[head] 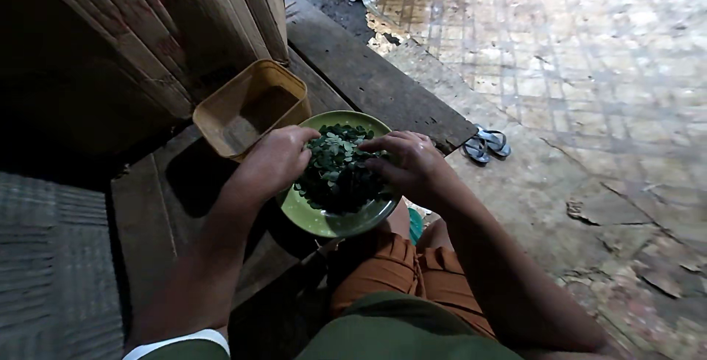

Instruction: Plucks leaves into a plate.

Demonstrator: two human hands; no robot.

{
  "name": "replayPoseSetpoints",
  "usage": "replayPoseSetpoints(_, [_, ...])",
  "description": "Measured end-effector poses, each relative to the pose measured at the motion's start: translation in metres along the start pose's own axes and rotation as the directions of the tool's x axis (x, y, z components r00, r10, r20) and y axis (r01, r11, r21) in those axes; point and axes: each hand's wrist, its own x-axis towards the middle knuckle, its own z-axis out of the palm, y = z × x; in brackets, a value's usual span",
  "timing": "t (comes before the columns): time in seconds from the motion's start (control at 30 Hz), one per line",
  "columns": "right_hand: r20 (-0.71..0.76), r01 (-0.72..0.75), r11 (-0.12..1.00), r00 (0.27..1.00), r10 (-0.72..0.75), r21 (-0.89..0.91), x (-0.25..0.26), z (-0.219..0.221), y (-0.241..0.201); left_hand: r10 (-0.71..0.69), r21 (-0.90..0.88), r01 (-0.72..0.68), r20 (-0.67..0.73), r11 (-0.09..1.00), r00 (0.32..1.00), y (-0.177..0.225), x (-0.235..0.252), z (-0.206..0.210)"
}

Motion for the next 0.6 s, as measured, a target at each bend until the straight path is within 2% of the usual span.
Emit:
replayPoseSetpoints(0.07, [-0.010, -0.003, 1.000, 1.000, 0.003, -0.009, -0.002, 0.000, 0.000, -0.111, 0.074, 0.104, 0.099, 0.992, 0.989, 0.004, 0.003, 0.005])
replayPoseSetpoints(0.13, [-0.023, -0.012, 1.000, 1.000, 0.011, -0.022, -0.004, 0.001, 0.000, -0.164, 0.166, 0.147, 0.098, 0.975, 0.982, 0.005, 0.005, 0.011])
replayPoseSetpoints(0.33, [-0.035, -0.006, 0.996, 0.999, 0.003, -0.092, -0.008, 0.010, -0.002, -0.102, 0.225, 0.102, -0.014, 0.969, 0.995, 0.002, 0.010, 0.027])
replayPoseSetpoints(0.4, [-0.028, -0.013, 0.996, 1.000, 0.011, -0.088, -0.008, 0.010, -0.003, -0.082, 0.157, 0.088, -0.044, 0.984, 0.996, 0.001, 0.009, 0.026])
replayPoseSetpoints(0.6, [-0.086, 0.005, 0.999, 0.996, -0.009, -0.040, -0.007, 0.007, 0.000, -0.004, -0.233, -0.035, -0.167, 0.972, 0.986, 0.012, 0.002, 0.004])
